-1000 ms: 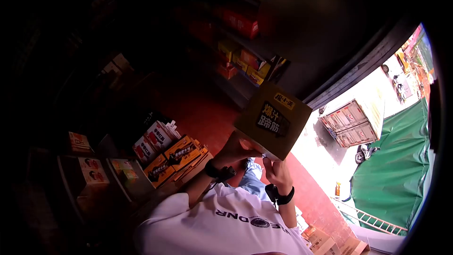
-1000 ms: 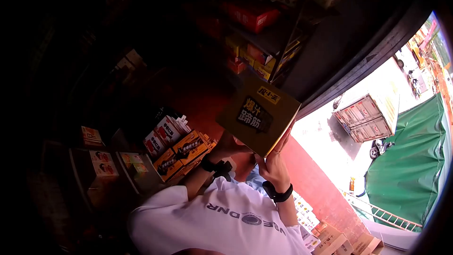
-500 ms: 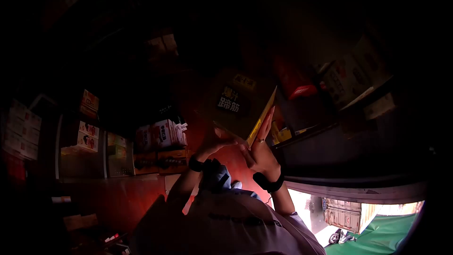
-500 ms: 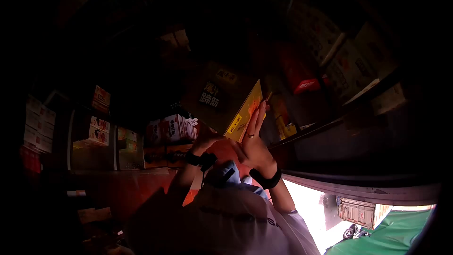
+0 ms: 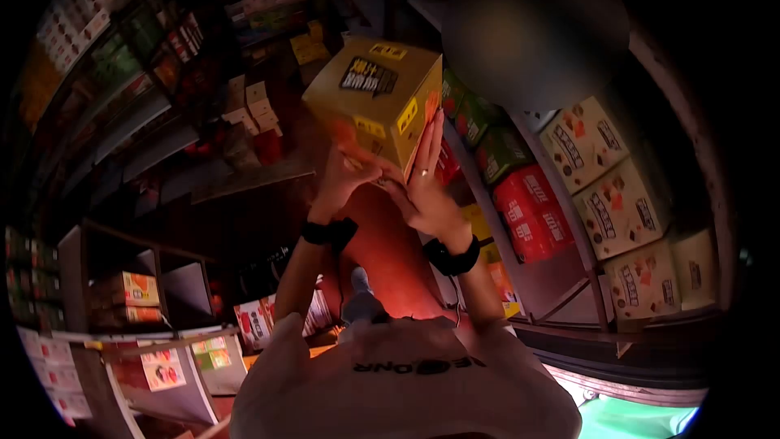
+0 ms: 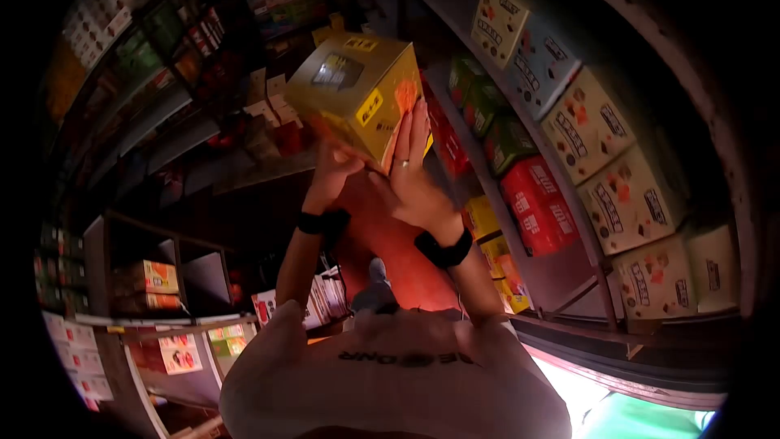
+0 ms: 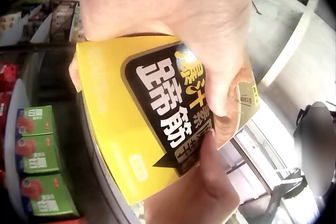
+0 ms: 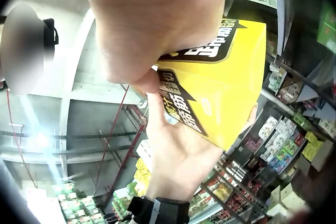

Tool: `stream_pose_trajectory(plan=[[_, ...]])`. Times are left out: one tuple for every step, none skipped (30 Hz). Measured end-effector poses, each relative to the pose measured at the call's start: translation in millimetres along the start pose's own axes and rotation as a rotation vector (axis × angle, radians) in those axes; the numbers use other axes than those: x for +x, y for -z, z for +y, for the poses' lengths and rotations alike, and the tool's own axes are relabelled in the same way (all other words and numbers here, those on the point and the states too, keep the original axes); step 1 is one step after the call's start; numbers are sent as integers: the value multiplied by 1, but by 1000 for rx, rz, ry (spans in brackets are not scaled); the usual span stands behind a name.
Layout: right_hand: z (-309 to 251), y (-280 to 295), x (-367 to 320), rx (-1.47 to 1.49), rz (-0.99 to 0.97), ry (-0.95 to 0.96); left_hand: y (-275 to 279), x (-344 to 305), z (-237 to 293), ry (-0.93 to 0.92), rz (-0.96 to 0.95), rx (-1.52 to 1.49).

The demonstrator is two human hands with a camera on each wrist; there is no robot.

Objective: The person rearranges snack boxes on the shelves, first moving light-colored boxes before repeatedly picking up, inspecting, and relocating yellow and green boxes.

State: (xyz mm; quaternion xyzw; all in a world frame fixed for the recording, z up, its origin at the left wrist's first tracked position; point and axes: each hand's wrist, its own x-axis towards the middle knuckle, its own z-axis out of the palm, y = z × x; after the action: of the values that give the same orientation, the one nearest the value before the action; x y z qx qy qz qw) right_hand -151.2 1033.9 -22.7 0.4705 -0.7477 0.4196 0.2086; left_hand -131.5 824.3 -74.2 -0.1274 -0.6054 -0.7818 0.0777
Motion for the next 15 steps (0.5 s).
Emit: stream_pose_trajectory(plan=[[12,0,25,-23,14,-27,14,38,4,-41,-33,-17],[25,-1,49,-45,27,-54,24,76,10,-86,-67,-35],[57,-9,94,-71,70,-92,45,139,8,-119,-117,-63],[73,-10,120,-88,109,-122,50,173,11,-108,-92,-105],[79,-5,129,-115,174,-114,40,192,13,-105,-75,-134],[99,-7,148,-136,203,-118,42,221,14,-95,-45,-175],[121,-8,164,-155,228,-123,44,248,16,-85,-83,-173],[142,-10,179,-173,251,-125,46,276,18,-78,-117,-171],[160,-11,193,-204,285,-115,48,303,19,-75,-150,-168],[181,-12,204,-188,302,-118,51,327,16,-62,-172,-165],[200,-11,212,-171,324,-121,52,350,12,-49,-199,-158],[211,-10,221,-156,350,-120,53,372,10,-41,-227,-149],[219,-6,228,-105,362,-142,54,393,6,-33,-275,-132],[231,-5,234,-163,370,-164,54,411,0,-28,-299,-133],[243,-3,241,-223,379,-183,52,428,-1,-27,-324,-133]])
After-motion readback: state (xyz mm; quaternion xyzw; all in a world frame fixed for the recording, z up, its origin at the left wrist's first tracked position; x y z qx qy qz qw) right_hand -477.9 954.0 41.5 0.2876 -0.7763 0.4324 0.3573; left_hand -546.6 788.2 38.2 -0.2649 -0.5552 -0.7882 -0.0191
